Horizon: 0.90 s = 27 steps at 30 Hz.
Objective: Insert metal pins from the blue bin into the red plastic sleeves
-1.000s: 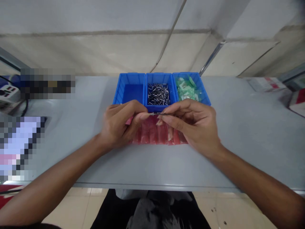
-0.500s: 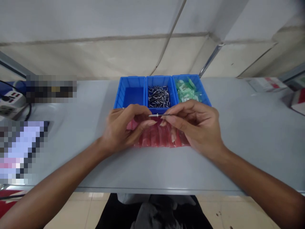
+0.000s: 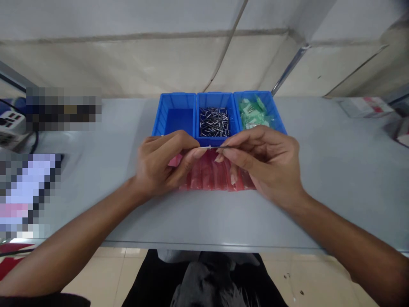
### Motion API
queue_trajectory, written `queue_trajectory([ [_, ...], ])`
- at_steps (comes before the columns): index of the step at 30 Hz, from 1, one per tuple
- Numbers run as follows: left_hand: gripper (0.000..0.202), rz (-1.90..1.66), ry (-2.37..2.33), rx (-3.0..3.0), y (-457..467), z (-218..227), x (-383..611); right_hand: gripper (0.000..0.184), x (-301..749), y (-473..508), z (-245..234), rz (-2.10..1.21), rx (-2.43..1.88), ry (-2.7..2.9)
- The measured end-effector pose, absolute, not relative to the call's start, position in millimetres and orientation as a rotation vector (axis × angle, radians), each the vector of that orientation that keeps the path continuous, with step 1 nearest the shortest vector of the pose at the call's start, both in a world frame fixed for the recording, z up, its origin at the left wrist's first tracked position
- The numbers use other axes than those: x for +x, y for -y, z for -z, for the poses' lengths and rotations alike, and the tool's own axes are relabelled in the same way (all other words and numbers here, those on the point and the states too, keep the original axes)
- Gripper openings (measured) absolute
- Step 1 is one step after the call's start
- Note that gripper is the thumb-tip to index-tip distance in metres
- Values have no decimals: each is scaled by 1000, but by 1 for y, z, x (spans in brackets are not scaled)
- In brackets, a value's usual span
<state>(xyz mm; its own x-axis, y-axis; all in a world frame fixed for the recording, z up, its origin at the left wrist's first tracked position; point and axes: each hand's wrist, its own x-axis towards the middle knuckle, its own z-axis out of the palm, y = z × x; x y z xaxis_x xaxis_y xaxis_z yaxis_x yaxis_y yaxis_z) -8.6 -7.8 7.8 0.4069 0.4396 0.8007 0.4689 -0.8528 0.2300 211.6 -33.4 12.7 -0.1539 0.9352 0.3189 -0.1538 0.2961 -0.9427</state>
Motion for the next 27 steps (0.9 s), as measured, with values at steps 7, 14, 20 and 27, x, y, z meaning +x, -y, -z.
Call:
queue_trajectory([
  [7, 29, 1470, 827, -2667, 9, -12, -6, 9, 212, 30, -6, -1173, -856, 1385],
  [14, 40, 1549, 944, -2648, 7, -12, -9, 34, 229, 13, -8, -979, -913, 1380],
  [20, 35, 1477, 934, -2631, 7, -14, -8, 28, 243, 8, 1, 205, -788, 2286],
  [27, 36, 1424, 942, -2631, 7, -13, -9, 23, 217, 8, 2, 654, -870, 2809],
])
